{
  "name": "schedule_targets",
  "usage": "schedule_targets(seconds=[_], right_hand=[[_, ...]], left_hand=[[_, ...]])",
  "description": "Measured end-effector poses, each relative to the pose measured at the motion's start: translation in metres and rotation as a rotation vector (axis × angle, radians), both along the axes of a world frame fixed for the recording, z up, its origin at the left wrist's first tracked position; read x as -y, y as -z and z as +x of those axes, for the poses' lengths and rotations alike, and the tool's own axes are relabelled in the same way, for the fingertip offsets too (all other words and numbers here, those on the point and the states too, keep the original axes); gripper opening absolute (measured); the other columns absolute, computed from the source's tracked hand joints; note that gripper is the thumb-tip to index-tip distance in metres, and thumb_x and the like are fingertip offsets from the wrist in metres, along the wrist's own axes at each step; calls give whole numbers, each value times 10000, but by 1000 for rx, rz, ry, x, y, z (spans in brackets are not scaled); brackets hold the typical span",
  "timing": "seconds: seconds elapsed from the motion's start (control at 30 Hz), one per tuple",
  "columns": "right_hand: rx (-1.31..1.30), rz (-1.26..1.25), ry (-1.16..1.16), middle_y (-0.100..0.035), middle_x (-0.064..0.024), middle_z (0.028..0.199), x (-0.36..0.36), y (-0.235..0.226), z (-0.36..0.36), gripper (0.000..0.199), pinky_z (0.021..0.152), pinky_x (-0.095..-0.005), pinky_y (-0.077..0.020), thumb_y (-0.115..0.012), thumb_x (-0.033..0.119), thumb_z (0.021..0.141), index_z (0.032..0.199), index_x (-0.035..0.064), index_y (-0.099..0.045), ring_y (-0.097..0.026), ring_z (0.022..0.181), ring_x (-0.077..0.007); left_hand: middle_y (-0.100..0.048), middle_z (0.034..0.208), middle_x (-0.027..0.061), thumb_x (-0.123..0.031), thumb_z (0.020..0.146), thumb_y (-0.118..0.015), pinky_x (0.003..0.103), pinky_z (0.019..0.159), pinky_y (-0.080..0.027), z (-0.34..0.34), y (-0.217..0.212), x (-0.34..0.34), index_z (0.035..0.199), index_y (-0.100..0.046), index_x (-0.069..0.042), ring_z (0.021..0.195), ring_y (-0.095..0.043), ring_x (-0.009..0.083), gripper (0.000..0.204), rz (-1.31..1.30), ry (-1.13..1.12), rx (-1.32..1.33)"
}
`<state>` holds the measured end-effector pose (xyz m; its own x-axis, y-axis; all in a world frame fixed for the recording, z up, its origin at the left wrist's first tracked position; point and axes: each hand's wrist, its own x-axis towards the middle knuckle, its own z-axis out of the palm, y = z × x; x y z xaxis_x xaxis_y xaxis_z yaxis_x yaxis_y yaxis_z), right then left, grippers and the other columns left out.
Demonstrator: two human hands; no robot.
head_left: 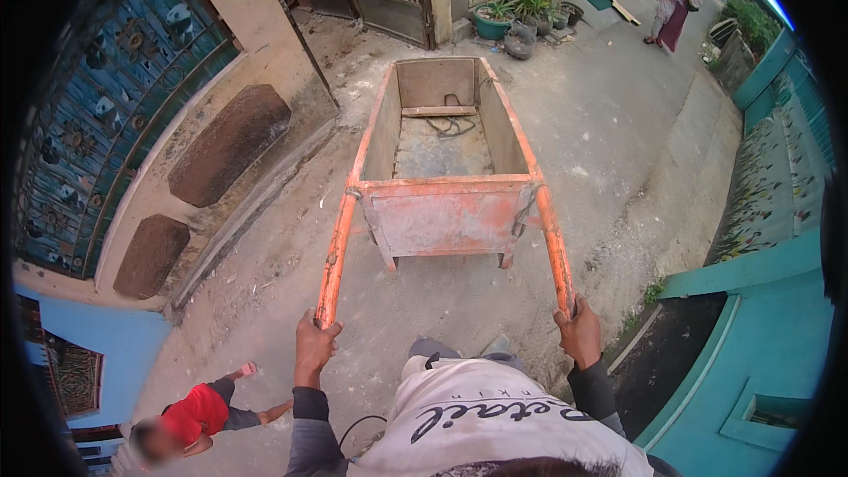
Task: The person pushes an empty red metal cart from a cluttered yard, across a paved area, and down a narrow residential street. They navigate around obstacles and pass several people before stopping the cart near a construction site.
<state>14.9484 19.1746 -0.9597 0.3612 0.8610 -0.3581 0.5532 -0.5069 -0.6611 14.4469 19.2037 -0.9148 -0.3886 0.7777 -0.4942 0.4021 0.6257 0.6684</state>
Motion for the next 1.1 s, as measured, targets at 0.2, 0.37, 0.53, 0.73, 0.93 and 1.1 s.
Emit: schedule_targets(seconds=[0.2,0.37,0.53,0.73,0.93,1.1], right_hand=[[-162,-27,-72,-640,-135,744,-64,38,46,630,390,-333,-461,-682,183,934,1441,-93,-429,-589,433,-184],[-111,-91,-87,-683,-252,825,-130,24,69,638,610,-432,-543,-700,224,916,1407,-105,-459,-703,623,-345],[-20,-74,-150,-703,-273,893,-193,33,79,648,708,-479,-551,-701,261,909,1414,-75,-474,-723,797,-412],[-2,-91,-205,-695,-320,950,-281,71,62,601,778,-537,-534,-682,293,901,1371,-32,-494,-683,910,-505],[99,-79,-274,-700,-315,910,-392,75,75,522,805,-561,-533,-708,253,878,1286,-8,-513,-680,915,-516],[251,-101,-342,-705,-313,930,-460,95,97,475,820,-556,-542,-721,272,866,1214,-1,-549,-686,925,-511]], left_hand=[[-613,737,89,-117,861,-773,302,407,-447,36,32,-19,1201,-534,84,464,-555,142,462,-3,-48,-8],[-600,741,79,-120,874,-762,303,405,-446,70,42,-54,1172,-533,66,459,-552,146,419,-27,-105,1],[-577,729,70,-126,882,-755,310,400,-444,80,45,-103,1106,-526,42,456,-553,145,362,-28,-129,-4],[-588,741,90,-138,883,-754,332,401,-457,59,102,-167,1044,-513,10,457,-560,164,326,1,-174,-25],[-616,781,127,-113,871,-737,355,423,-504,81,103,-246,1047,-502,15,492,-613,209,320,18,-201,-6],[-638,806,173,-99,824,-745,404,533,-562,122,107,-281,1108,-485,20,631,-692,296,403,-75,-256,19]])
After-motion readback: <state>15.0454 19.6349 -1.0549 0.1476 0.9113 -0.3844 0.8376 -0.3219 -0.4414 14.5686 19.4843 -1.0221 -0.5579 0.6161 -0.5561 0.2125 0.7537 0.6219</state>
